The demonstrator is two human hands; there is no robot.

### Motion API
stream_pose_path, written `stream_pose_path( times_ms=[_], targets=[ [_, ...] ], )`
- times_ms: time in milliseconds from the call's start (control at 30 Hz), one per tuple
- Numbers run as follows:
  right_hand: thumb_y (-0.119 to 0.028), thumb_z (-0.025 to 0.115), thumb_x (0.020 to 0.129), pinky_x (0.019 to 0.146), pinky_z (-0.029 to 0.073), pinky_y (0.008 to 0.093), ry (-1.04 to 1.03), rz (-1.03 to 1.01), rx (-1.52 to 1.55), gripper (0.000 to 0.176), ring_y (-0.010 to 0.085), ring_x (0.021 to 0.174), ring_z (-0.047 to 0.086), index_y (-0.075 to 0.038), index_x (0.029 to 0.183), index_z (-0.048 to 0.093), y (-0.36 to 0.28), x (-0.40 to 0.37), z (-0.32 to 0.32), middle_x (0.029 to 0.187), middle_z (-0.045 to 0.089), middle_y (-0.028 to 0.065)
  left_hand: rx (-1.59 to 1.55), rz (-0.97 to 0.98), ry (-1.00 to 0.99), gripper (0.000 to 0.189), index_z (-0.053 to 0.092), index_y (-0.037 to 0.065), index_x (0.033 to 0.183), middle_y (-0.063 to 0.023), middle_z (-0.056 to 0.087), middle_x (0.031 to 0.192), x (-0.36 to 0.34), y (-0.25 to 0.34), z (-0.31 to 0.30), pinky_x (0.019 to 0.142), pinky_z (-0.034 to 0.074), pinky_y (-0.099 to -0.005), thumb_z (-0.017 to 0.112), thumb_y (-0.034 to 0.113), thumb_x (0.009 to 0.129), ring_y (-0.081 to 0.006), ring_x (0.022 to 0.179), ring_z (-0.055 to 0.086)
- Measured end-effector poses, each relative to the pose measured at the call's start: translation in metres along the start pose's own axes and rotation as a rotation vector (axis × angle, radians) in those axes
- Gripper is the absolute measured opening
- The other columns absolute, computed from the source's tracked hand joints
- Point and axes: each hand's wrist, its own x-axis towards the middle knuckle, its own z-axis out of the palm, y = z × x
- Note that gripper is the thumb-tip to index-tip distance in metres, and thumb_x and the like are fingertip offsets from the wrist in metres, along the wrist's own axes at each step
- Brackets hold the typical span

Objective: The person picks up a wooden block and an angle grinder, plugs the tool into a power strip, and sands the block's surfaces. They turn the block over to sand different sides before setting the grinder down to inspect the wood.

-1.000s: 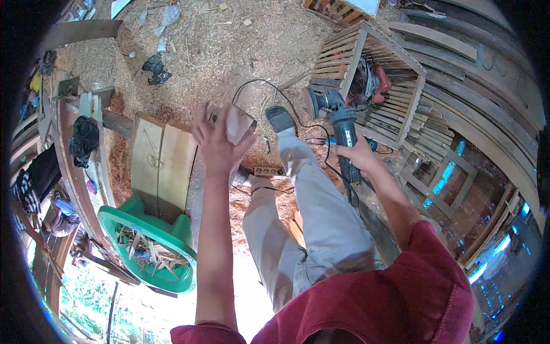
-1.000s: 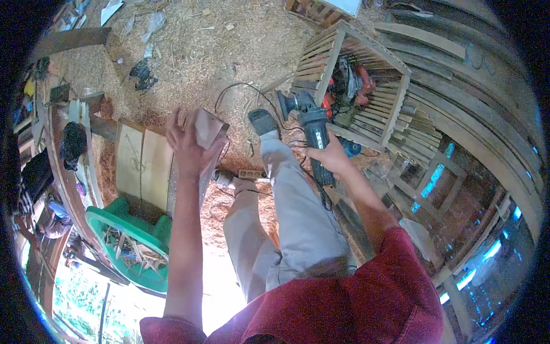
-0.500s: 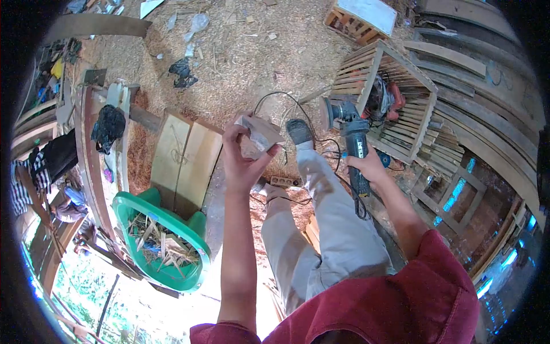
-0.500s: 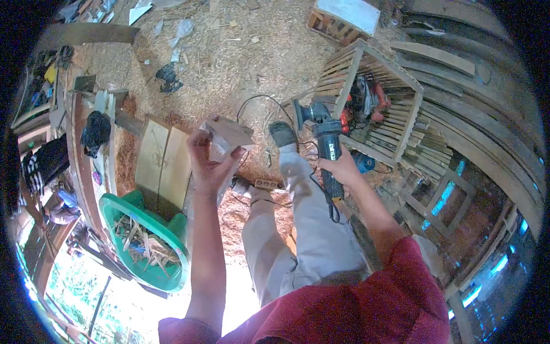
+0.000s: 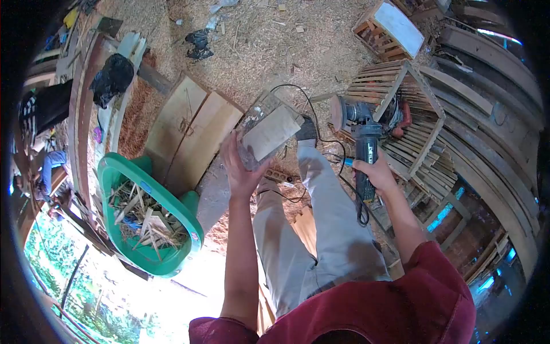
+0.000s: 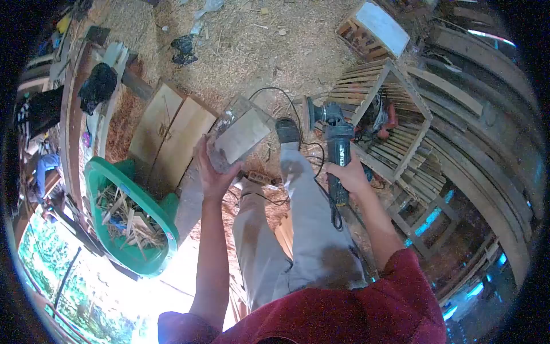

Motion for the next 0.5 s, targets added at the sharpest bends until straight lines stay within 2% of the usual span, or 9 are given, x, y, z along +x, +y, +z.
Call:
stream_pose_path(
  times_ms=[100, 200, 267, 400, 500],
  targets=[
    [-0.001, 0.078, 0.089, 0.061, 0.062, 0.0394, -0.055, -0.015, 0.077, 0.047, 0.0226, 0.071, 0.071, -0.007, 0.126, 0.05, -0.014, -0.017, 0.015, 0.09, 0.068, 0.01, -0.013, 0.024, -0.015, 0.115, 0.039, 0.006, 0.163, -0.0195, 0.05, 0.155, -0.007, -0.004, -0.008, 0.125, 0.028, -0.0582, 0.097, 0.041, 0.07, -0.041, 0.147, 0.042],
    [-0.009, 0.079, 0.089, 0.064, 0.064, 0.0406, -0.107, -0.046, 0.134, 0.046, 0.0236, 0.077, 0.072, -0.007, 0.127, 0.052, -0.015, -0.028, 0.022, 0.097, 0.07, 0.0115, 0.07, -0.042, -0.056, 0.112, 0.044, 0.006, 0.16, -0.0174, 0.052, 0.153, -0.011, -0.01, -0.002, 0.124, 0.029, -0.0575, 0.097, 0.042, 0.068, -0.039, 0.145, 0.043],
    [-0.013, 0.08, 0.088, 0.068, 0.065, 0.0419, -0.118, -0.077, 0.18, 0.048, 0.0251, 0.081, 0.074, -0.006, 0.127, 0.054, -0.018, -0.037, 0.029, 0.102, 0.072, 0.0134, 0.109, -0.019, -0.052, 0.107, 0.049, 0.007, 0.156, -0.0161, 0.054, 0.148, -0.006, -0.011, 0.004, 0.122, 0.03, -0.0571, 0.097, 0.041, 0.067, -0.0387, 0.142, 0.045],
    [-0.01, 0.08, 0.088, 0.069, 0.065, 0.0413, -0.116, -0.127, 0.261, 0.05, 0.0269, 0.085, 0.076, -0.006, 0.13, 0.052, -0.022, -0.043, 0.046, 0.102, 0.072, 0.0141, 0.128, -0.064, -0.014, 0.095, 0.056, 0.006, 0.144, -0.0154, 0.056, 0.137, 0.01, 0.012, 0.014, 0.119, 0.03, -0.059, 0.097, 0.042, 0.066, -0.0402, 0.136, 0.048],
    [-0.005, 0.079, 0.089, 0.069, 0.065, 0.0395, -0.057, -0.114, 0.189, 0.053, 0.0258, 0.081, 0.076, -0.007, 0.133, 0.049, -0.043, -0.054, 0.058, 0.099, 0.071, 0.014, 0.204, -0.174, 0.064, 0.089, 0.057, 0.004, 0.137, -0.0172, 0.056, 0.133, 0.011, 0.041, 0.028, 0.118, 0.029, -0.062, 0.095, 0.048, 0.069, -0.0431, 0.135, 0.047]
  ],
)
